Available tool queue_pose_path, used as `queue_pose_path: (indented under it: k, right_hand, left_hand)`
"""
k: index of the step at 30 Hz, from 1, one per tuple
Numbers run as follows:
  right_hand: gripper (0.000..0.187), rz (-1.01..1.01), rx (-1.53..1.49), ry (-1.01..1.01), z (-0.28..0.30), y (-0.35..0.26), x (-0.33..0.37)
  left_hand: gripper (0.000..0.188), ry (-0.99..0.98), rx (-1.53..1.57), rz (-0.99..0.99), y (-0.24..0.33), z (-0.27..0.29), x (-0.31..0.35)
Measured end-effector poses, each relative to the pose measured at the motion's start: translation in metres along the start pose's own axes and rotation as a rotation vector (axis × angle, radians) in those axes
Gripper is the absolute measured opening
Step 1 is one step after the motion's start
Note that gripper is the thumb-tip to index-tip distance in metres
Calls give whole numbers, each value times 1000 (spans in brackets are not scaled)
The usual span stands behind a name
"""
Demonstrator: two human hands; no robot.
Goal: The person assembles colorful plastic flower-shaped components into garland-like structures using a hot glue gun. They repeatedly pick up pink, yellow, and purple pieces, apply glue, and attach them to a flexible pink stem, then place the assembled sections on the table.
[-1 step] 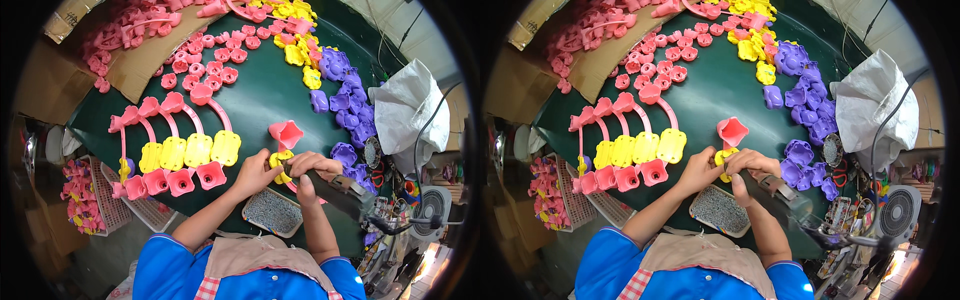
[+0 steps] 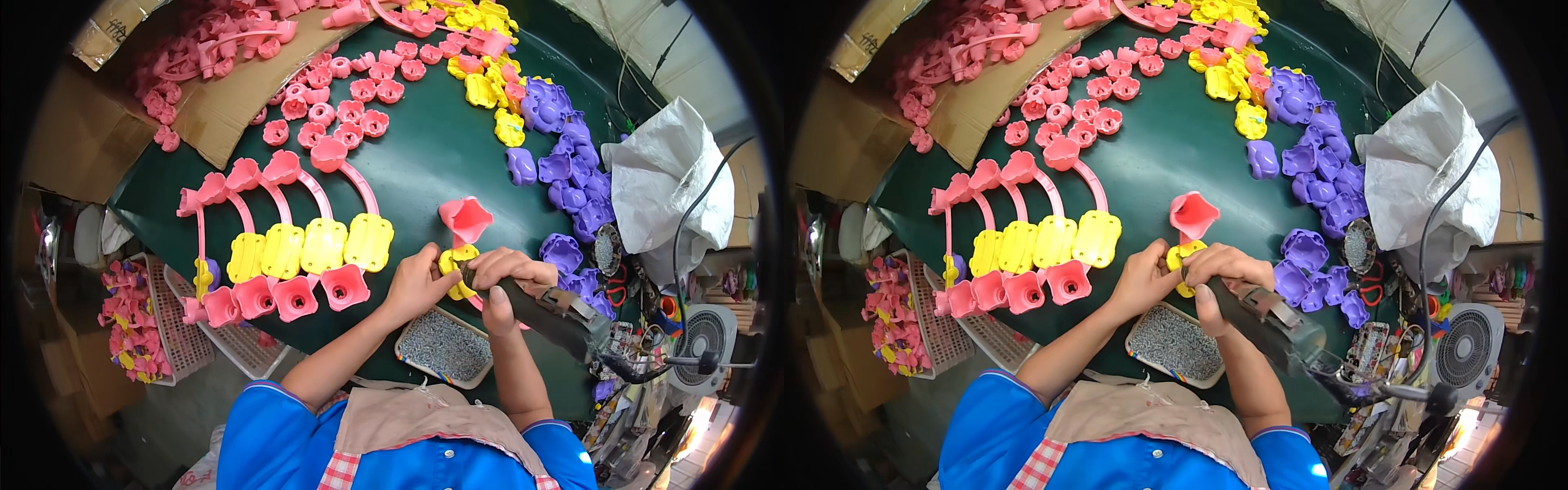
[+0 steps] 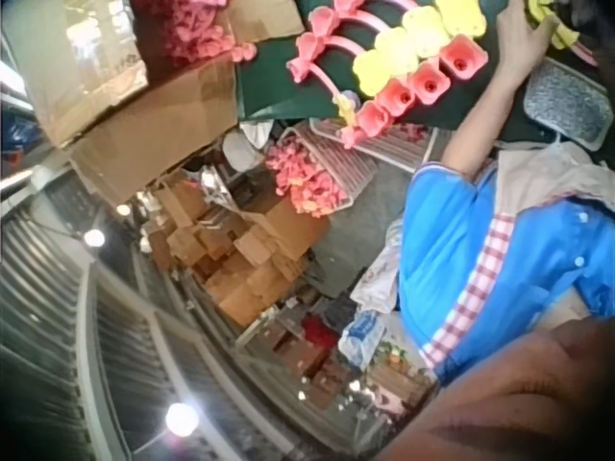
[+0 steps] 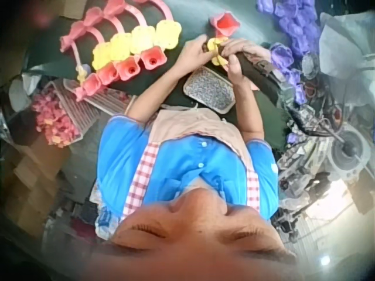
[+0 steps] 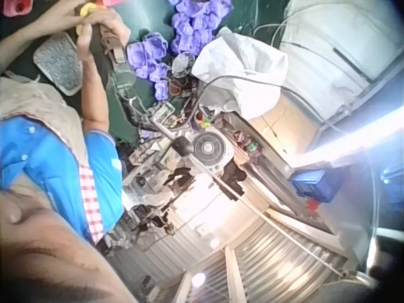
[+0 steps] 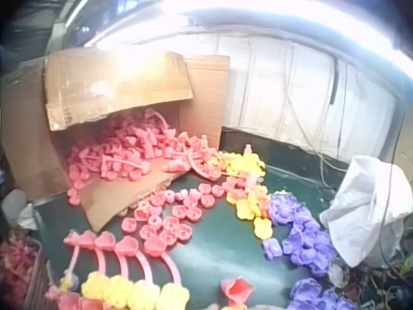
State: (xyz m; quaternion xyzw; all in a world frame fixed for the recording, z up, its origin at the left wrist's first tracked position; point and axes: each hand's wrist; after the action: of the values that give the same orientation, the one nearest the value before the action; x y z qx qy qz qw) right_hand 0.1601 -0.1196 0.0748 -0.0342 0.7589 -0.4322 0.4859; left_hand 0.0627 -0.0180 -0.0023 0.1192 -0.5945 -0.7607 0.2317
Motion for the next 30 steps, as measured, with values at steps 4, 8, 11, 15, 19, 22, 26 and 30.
queue_pose_path:
  k: [4,8,11,15,19,22,26,30]
  right_hand:
    - [35,17,-58,73,2,4,5]
    - [36,-93,-173,275,5,-9,4]
    - [40,-163,-240,173,8,-37,26]
    - [40,-289,-145,7,13,-45,67]
    - [39,-255,-176,26,7,-52,63]
    - [40,-193,-153,15,10,-65,52]
    - [40,-166,-147,45,11,-77,44]
    - [41,-175,-163,72,11,-81,46]
  left_hand:
    - [41,35,-13,22,4,-5,2]
    - [33,-116,126,189,17,4,6]
    - [41,70,50,-68,6,13,33]
    - [27,129,-287,-500,2,21,63]
    - [20,27,-469,-618,9,11,66]
    - [16,28,-477,-630,13,9,65]
    - [17,8,-397,-640,14,9,62]
    - [17,-59,-255,-593,20,12,60]
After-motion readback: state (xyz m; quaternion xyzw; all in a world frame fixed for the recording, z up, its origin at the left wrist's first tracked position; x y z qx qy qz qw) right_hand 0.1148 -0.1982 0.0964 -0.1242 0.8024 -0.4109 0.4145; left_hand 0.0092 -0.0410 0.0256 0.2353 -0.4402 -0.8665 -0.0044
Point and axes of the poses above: each hand's wrist, its own x-axis away from the middle knuckle, its own z-axis out of the back of the hand, y = z × x, and after that the axes turned 5 degrees about -x, right-handed
